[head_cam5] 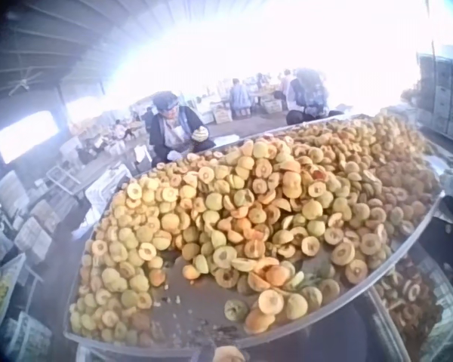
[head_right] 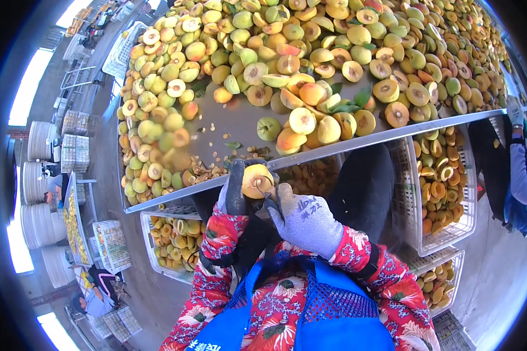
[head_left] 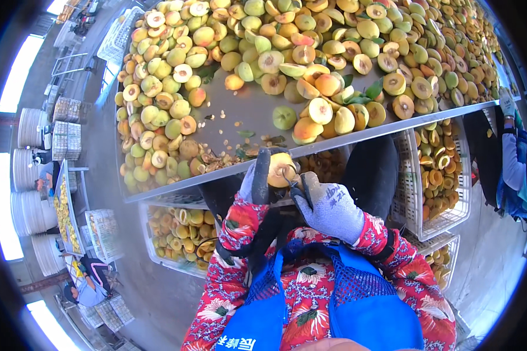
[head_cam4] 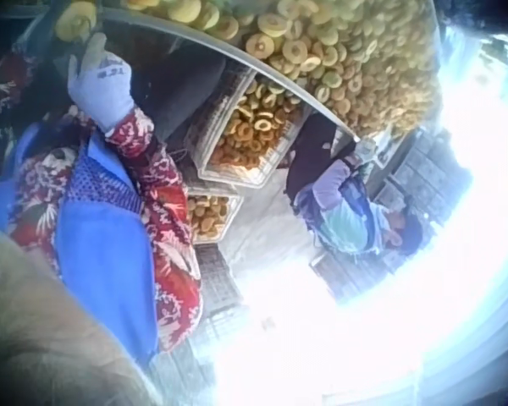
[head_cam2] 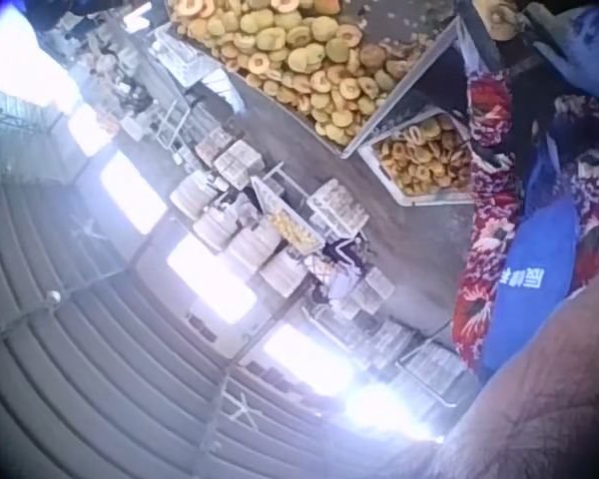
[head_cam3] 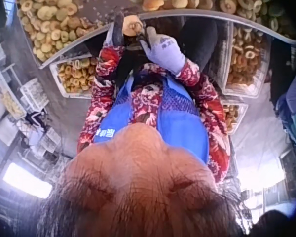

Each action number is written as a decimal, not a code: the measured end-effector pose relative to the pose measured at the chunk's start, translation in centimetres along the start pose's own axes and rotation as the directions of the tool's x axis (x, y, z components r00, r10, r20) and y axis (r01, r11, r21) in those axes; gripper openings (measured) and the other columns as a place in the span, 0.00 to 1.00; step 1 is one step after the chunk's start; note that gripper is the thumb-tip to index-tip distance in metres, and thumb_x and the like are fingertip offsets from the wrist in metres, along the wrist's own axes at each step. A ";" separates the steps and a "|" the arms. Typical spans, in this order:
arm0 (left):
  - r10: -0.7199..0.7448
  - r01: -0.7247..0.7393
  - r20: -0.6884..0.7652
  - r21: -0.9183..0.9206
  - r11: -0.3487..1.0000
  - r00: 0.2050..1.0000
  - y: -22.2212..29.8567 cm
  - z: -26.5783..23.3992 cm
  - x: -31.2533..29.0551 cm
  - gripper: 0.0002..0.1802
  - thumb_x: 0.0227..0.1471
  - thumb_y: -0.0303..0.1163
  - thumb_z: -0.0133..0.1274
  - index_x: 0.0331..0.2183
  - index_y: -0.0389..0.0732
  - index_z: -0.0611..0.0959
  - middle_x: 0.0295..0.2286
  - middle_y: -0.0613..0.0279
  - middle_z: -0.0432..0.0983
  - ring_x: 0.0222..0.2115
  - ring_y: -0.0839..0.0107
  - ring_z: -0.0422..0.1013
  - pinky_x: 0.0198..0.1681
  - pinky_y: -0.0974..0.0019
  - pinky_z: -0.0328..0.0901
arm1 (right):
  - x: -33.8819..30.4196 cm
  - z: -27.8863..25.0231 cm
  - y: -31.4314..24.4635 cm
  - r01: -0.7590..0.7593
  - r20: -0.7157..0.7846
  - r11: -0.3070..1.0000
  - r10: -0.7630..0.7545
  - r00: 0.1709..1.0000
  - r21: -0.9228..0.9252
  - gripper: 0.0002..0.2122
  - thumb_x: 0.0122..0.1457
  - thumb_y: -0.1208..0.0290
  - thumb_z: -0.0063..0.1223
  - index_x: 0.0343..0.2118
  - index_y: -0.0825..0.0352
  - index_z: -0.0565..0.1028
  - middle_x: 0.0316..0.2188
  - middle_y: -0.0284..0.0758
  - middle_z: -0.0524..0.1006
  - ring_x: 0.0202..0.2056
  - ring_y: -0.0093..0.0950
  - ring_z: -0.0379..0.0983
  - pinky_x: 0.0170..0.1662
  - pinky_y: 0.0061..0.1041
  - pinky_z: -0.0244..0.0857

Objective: Using a pitting tool to remove pits from halved peaches.

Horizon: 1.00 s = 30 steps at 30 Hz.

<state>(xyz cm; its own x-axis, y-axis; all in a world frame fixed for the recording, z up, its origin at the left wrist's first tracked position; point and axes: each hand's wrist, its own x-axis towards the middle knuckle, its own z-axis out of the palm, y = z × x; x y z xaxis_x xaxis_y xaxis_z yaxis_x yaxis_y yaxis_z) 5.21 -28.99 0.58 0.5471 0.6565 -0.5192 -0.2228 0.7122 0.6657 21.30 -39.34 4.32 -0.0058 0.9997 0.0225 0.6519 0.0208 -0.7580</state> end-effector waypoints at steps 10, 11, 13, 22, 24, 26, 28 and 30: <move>0.522 -0.399 0.370 0.915 -0.060 0.769 -2.5 0.0 -1.0 0.15 0.53 0.31 0.49 0.42 0.33 0.74 0.36 0.49 0.76 0.36 0.54 0.74 0.39 0.59 0.69 | -1.3 0.5 0.1 -0.048 0.188 0.997 0.036 0.981 0.060 0.13 0.59 0.64 0.46 0.32 0.72 0.65 0.15 0.43 0.72 0.18 0.38 0.73 0.21 0.36 0.64; 0.521 -0.398 0.369 0.915 -0.059 0.770 -2.8 0.3 -1.0 0.15 0.53 0.31 0.49 0.42 0.33 0.74 0.36 0.49 0.76 0.36 0.54 0.74 0.39 0.59 0.69 | -1.2 0.6 0.3 -0.128 0.229 0.970 0.079 0.970 0.209 0.13 0.60 0.63 0.45 0.32 0.72 0.65 0.15 0.41 0.72 0.19 0.35 0.73 0.22 0.34 0.65; 0.550 -0.329 0.045 0.840 0.431 0.834 -3.7 1.0 -1.0 0.14 0.57 0.34 0.45 0.41 0.35 0.76 0.32 0.51 0.77 0.33 0.57 0.75 0.37 0.61 0.69 | -1.0 0.0 0.5 -0.306 0.382 0.839 0.128 0.915 0.450 0.15 0.61 0.61 0.44 0.31 0.72 0.66 0.15 0.38 0.71 0.19 0.32 0.72 0.24 0.32 0.65; 0.430 -0.363 0.015 0.562 0.743 0.903 -3.8 2.8 -1.4 0.23 0.61 0.43 0.36 0.36 0.34 0.78 0.28 0.57 0.78 0.29 0.69 0.74 0.37 0.67 0.68 | -1.8 -0.6 2.1 -0.729 0.743 -0.434 -0.178 0.645 0.529 0.17 0.63 0.53 0.43 0.31 0.64 0.68 0.12 0.23 0.62 0.09 0.13 0.55 0.12 0.13 0.49; 0.455 -0.379 0.129 0.768 0.517 0.881 -3.6 2.8 -1.3 0.22 0.61 0.43 0.37 0.37 0.35 0.78 0.28 0.57 0.77 0.31 0.70 0.74 0.37 0.69 0.67 | -1.9 -0.7 2.2 -0.746 0.770 -0.342 -0.090 0.631 0.571 0.16 0.64 0.54 0.42 0.31 0.65 0.68 0.12 0.24 0.62 0.09 0.14 0.55 0.11 0.12 0.49; 0.381 -0.313 0.113 0.796 0.518 0.918 -3.5 2.3 -1.2 0.21 0.61 0.43 0.38 0.38 0.36 0.78 0.29 0.58 0.77 0.32 0.71 0.74 0.38 0.70 0.67 | -1.8 -0.5 2.5 -0.764 0.785 -0.235 -0.007 0.619 0.601 0.16 0.64 0.55 0.41 0.31 0.65 0.68 0.11 0.25 0.62 0.08 0.14 0.55 0.11 0.12 0.50; 0.299 -0.297 0.118 0.673 0.677 0.947 -3.7 1.7 -1.2 0.18 0.60 0.41 0.41 0.38 0.36 0.78 0.30 0.59 0.77 0.32 0.70 0.73 0.38 0.69 0.67 | -2.1 0.6 3.6 -0.726 0.741 -0.597 -0.305 0.599 0.341 0.16 0.65 0.57 0.39 0.32 0.67 0.67 0.11 0.26 0.62 0.07 0.14 0.55 0.09 0.11 0.50; 0.369 -0.349 0.133 0.706 0.617 0.920 -3.9 2.3 -1.5 0.16 0.58 0.38 0.43 0.38 0.36 0.78 0.31 0.59 0.76 0.32 0.70 0.74 0.38 0.69 0.67 | -2.6 1.4 3.9 -0.698 0.676 -0.665 -0.388 0.626 0.265 0.16 0.65 0.57 0.38 0.33 0.68 0.67 0.11 0.26 0.62 0.07 0.14 0.55 0.08 0.11 0.50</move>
<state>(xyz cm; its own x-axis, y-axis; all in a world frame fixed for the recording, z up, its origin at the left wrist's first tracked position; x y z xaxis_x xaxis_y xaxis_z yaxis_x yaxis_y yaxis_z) 7.11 -33.30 0.04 0.5281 0.8338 -0.1610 0.2411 0.0345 0.9699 22.79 -41.88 0.44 -0.7693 0.6249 -0.1330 -0.6305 -0.7089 0.3160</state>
